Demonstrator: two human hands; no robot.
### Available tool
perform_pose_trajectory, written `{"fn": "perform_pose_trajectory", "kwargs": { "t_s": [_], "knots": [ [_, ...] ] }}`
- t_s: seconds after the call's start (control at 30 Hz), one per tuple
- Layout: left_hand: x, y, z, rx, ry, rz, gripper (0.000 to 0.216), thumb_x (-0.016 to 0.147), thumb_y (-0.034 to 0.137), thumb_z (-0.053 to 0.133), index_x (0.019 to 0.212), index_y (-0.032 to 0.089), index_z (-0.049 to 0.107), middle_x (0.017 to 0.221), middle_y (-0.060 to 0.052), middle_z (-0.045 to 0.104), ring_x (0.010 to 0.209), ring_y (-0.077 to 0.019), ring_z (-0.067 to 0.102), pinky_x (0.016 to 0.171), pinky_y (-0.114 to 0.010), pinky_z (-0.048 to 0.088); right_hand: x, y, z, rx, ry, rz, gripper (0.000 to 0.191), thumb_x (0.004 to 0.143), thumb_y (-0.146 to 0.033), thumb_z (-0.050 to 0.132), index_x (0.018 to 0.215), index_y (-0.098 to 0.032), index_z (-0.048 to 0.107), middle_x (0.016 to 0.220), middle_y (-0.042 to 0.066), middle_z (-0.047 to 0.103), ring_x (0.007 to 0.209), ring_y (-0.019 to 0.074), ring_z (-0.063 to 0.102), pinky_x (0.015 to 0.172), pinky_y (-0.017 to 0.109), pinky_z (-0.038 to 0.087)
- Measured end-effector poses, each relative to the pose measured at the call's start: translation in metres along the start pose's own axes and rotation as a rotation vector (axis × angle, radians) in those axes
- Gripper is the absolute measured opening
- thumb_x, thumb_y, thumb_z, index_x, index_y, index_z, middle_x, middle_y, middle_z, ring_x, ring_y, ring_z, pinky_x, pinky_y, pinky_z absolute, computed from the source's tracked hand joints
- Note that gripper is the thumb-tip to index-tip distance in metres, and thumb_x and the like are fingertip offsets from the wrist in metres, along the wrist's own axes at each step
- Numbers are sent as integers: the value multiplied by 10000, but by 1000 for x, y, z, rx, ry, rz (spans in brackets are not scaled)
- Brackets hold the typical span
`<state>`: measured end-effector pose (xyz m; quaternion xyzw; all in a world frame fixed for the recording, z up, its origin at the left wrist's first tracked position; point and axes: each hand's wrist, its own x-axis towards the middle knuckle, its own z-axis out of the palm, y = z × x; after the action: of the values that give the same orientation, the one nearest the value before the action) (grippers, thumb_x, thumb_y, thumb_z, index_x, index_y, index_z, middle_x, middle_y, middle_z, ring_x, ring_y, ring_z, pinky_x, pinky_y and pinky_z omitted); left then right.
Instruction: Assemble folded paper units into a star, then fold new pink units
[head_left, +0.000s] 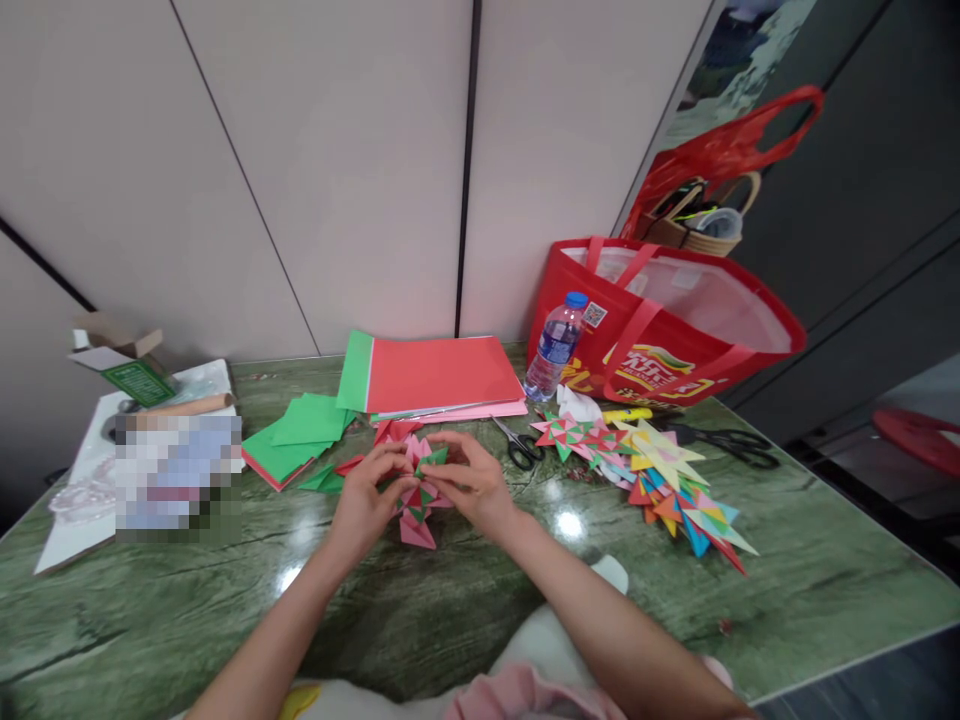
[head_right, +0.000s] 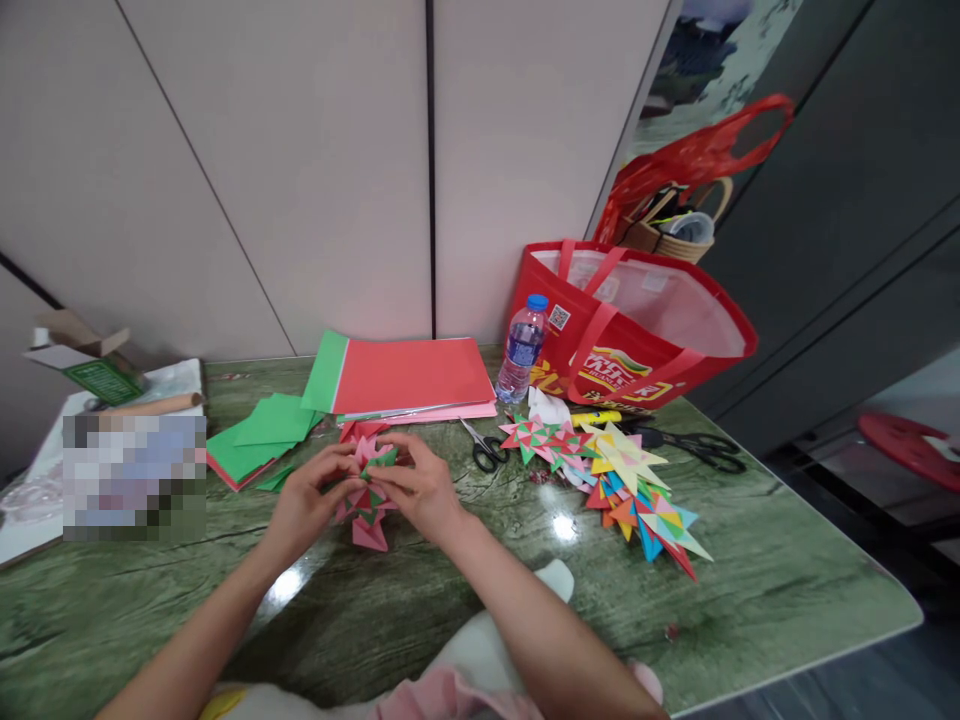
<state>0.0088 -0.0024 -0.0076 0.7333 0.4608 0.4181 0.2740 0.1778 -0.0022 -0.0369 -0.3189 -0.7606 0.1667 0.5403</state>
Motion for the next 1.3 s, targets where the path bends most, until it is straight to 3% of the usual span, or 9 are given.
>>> {"fn": "perform_pose_trajectory", "kwargs": {
  "t_s": [0.6, 0.77, 0.93, 1.2, 1.3],
  "knots": [
    [-3, -1, 0, 73, -26, 60, 88, 737, 164, 547, 654, 182, 571, 908, -65, 614, 1003, -223, 547, 829, -344, 433, 3, 0, -3, 16, -87, -8, 162, 791, -197, 577, 915, -246, 667, 1140, 73, 541, 979, 165, 558, 727, 284, 511],
    [-3, -2, 1, 119, -39, 63, 95, 728, 146, 551, 642, 183, 564, 928, -63, 607, 981, -214, 560, 802, -324, 445, 3, 2, -2, -32, -122, -5, 126, 806, -207, 557, 881, -230, 655, 1101, 78, 558, 990, 169, 559, 796, 302, 483],
    [-5, -4, 1, 207, -88, 60, 99, 743, 140, 528, 661, 190, 553, 996, -60, 588, 979, -203, 561, 796, -316, 443, 3, -1, -3, -144, -255, 42, 140, 844, -207, 493, 874, -200, 629, 1020, 85, 568, 931, 163, 568, 751, 280, 475],
    [-4, -5, 3, 249, -171, 30, 91, 752, 138, 514, 677, 183, 540, 898, -53, 600, 853, -192, 582, 732, -306, 443, 2, -5, -4, -161, -330, 90, 127, 840, -183, 484, 851, -193, 611, 1008, 75, 549, 887, 157, 561, 721, 270, 465],
    [-2, -2, 0, 227, -159, 26, 102, 759, 146, 499, 669, 176, 538, 798, -37, 590, 744, -167, 575, 674, -278, 440, 1, -4, 1, -51, -253, 121, 92, 821, -191, 522, 882, -188, 592, 979, 74, 549, 928, 162, 550, 784, 291, 458]
  ]
}}
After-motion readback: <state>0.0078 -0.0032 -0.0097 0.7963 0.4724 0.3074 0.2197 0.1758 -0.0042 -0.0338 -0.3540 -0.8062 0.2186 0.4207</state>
